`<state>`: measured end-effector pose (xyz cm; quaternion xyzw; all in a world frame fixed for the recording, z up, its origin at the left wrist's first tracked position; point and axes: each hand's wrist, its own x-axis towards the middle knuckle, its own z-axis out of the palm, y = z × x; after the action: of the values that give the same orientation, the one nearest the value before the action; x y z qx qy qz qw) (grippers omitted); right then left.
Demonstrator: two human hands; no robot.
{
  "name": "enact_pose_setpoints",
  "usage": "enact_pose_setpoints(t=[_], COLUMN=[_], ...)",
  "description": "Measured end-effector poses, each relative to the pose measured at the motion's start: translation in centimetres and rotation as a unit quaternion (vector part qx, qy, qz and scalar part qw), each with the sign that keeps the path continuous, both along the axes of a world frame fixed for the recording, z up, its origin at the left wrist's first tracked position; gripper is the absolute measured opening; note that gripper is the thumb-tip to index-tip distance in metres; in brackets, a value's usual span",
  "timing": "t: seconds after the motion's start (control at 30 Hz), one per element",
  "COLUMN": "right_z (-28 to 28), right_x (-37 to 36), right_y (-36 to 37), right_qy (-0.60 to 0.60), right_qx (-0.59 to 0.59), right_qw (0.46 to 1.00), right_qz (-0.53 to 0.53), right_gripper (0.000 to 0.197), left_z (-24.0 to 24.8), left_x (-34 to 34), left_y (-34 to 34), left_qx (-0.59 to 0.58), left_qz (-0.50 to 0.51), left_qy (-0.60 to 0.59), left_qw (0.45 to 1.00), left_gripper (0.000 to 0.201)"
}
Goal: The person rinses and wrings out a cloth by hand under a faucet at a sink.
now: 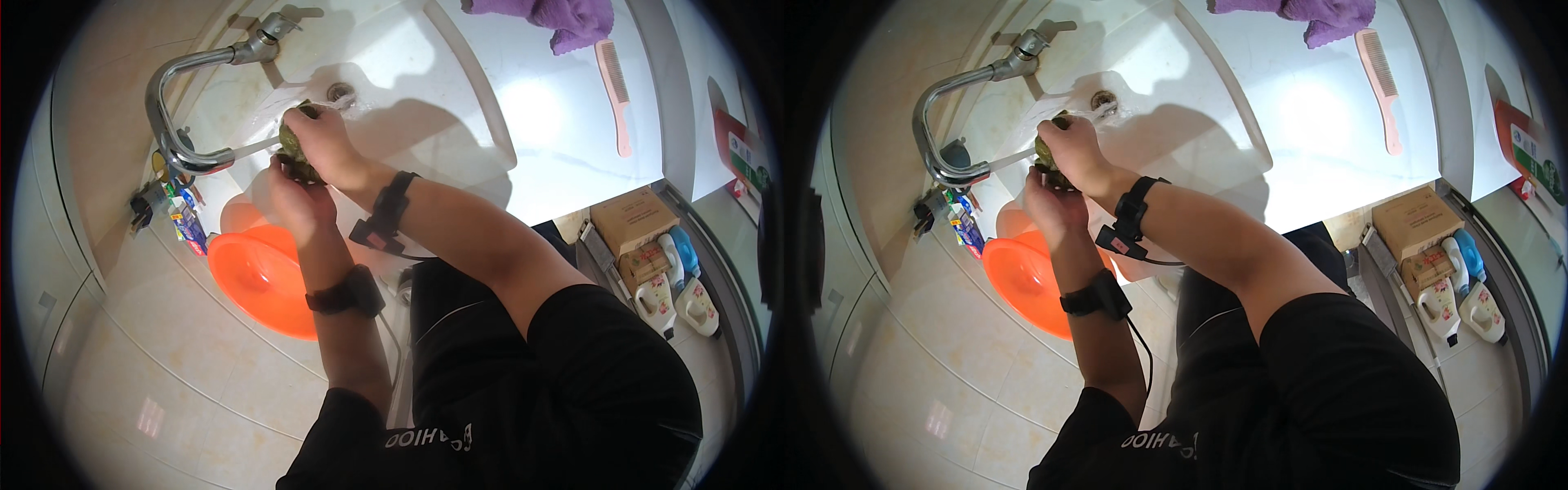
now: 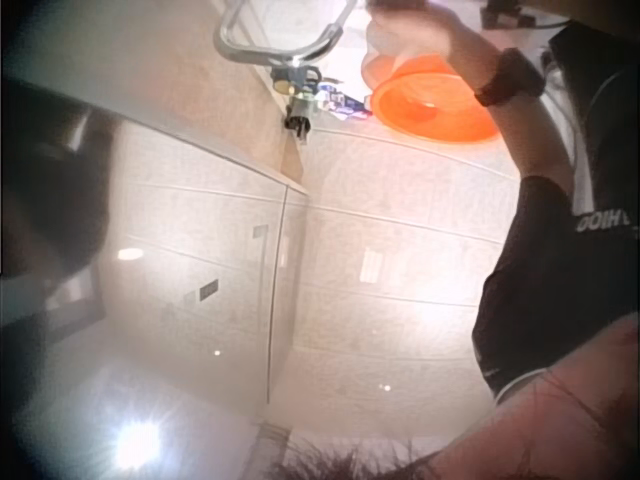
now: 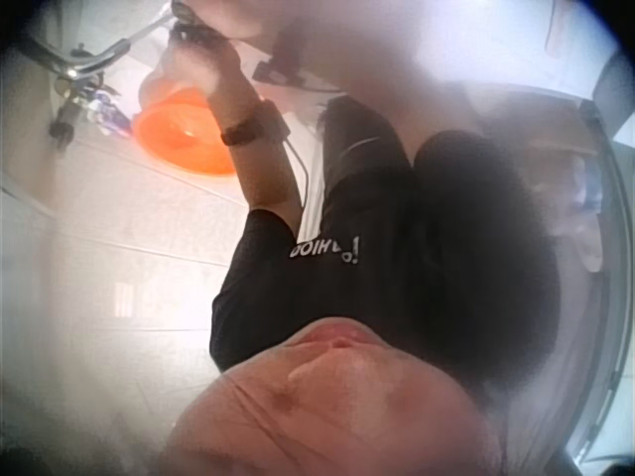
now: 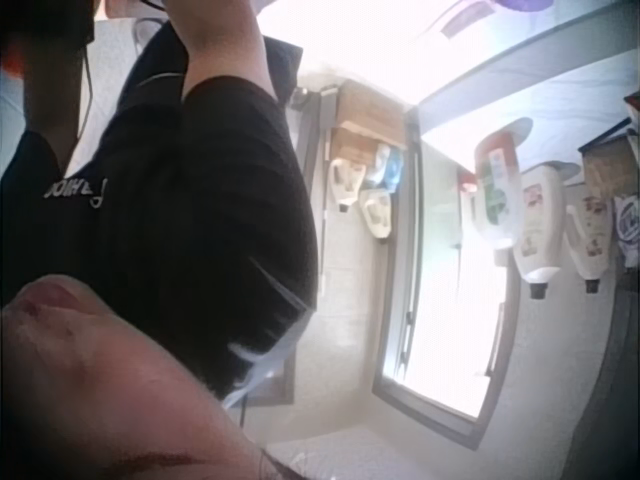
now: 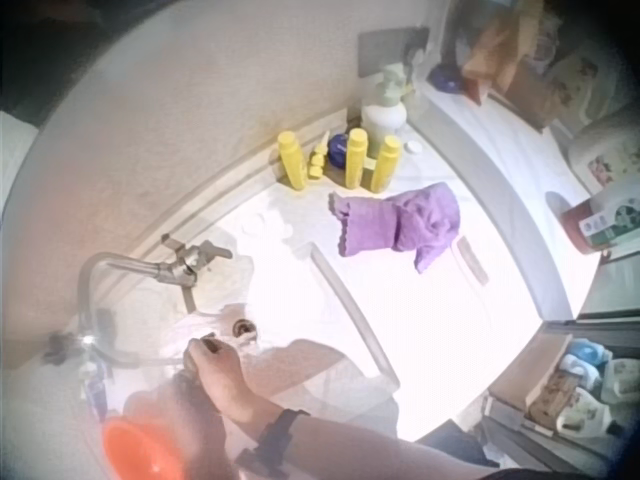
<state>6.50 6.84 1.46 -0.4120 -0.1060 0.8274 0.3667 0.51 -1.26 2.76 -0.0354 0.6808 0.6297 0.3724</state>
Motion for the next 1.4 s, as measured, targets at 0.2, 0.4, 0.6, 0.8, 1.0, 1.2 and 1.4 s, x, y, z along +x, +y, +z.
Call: enact_pose_setpoints(t=[0.2, 0.4, 0.6, 0.8, 1.0, 1.2, 1.4], right_z=[-1.1, 0.4, -0.1, -2.4, -2.0, -0.9, -0.8], right_x=[1.4, 1.6, 3.7, 2.4, 1.6, 1.6, 1.6], right_y=[0.5, 0.2, -0.1, 0.8, 1.2, 1.3, 0.6], right_qy=[-0.040, -0.278, -0.387, -0.478, -0.323, -0.199, -0.203], right_qx=[0.134, 0.490, 0.571, 0.551, 0.632, 0.619, 0.361], right_qw=[0.987, 0.809, 0.717, 0.683, 0.689, 0.744, 0.906], right_qz=[0.075, 0.166, 0.101, 0.037, 0.143, 0.151, 0.086], right_gripper=[0.025, 0.026, 0.028, 0.046, 0.040, 0.033, 0.032], left_z=[0.6, -3.8, -2.1, -2.6, 0.1, -0.3, -0.6], left_x=[1.8, -4.5, -2.5, -1.0, 0.0, -0.7, -0.9], left_y=[1.7, -0.6, 2.9, 4.1, 3.7, 3.3, 3.7], left_qx=[0.028, 0.240, 0.145, 0.229, 0.130, -0.044, -0.170], left_qz=[0.029, -0.127, -0.048, -0.140, -0.105, -0.102, -0.246], left_qy=[-0.269, -0.371, -0.311, -0.396, -0.224, 0.063, 0.186], left_qw=[0.962, 0.888, 0.938, 0.878, 0.960, 0.992, 0.936], left_gripper=[0.054, 0.052, 0.043, 0.046, 0.048, 0.054, 0.056])
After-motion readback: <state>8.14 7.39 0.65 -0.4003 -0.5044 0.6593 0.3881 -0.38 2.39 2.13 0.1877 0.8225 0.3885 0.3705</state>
